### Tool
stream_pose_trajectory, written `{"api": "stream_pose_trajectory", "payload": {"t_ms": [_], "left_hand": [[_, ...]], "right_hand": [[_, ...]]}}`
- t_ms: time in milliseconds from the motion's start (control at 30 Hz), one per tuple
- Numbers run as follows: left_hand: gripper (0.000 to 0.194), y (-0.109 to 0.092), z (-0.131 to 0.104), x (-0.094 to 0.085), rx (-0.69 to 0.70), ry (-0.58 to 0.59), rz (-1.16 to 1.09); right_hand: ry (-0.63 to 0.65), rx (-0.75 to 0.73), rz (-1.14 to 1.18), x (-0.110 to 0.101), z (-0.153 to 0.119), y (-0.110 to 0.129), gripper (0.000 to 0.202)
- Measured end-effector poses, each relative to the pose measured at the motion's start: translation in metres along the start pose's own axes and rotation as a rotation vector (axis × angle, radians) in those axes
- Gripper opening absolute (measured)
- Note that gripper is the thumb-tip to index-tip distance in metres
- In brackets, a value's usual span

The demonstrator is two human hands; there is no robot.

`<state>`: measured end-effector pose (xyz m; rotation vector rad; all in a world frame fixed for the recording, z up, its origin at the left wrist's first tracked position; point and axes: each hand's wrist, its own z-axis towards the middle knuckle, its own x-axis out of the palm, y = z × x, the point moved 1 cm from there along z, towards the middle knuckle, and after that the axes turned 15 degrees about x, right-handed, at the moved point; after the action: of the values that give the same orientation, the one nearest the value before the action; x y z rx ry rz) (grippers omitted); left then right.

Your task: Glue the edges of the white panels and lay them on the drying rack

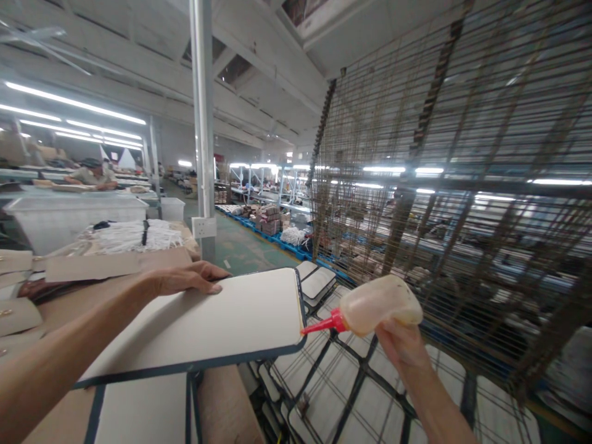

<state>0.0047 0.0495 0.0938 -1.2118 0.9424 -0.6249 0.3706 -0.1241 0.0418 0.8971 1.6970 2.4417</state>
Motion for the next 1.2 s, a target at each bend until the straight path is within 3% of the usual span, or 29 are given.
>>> {"api": "stream_pose_trajectory", "payload": {"t_ms": [267, 500, 733, 933, 1200], "left_hand": [[0.044, 0.021, -0.004, -0.003, 0.045, -0.011, -0.043], [0.048, 0.045, -0.006, 0.003, 0.047, -0.142, -0.097], [0.041, 0.066, -0.003, 0.014, 0.104, -0.195, -0.203], [0.043, 0.076, 0.001, 0.021, 0.116, -0.208, -0.266], [0.041, 0.083, 0.005, 0.03, 0.144, -0.234, -0.292]], "right_hand": [[-0.101, -0.094, 0.026, 0.005, -0.006, -0.006, 0.074], [-0.184, -0.206, 0.074, 0.013, -0.008, -0.016, 0.064], [-0.217, -0.271, 0.1, 0.018, -0.004, -0.026, 0.049], [-0.279, -0.279, 0.133, 0.019, -0.003, -0.032, 0.053], [-0.264, -0.327, 0.131, 0.024, 0.002, -0.027, 0.037]]}}
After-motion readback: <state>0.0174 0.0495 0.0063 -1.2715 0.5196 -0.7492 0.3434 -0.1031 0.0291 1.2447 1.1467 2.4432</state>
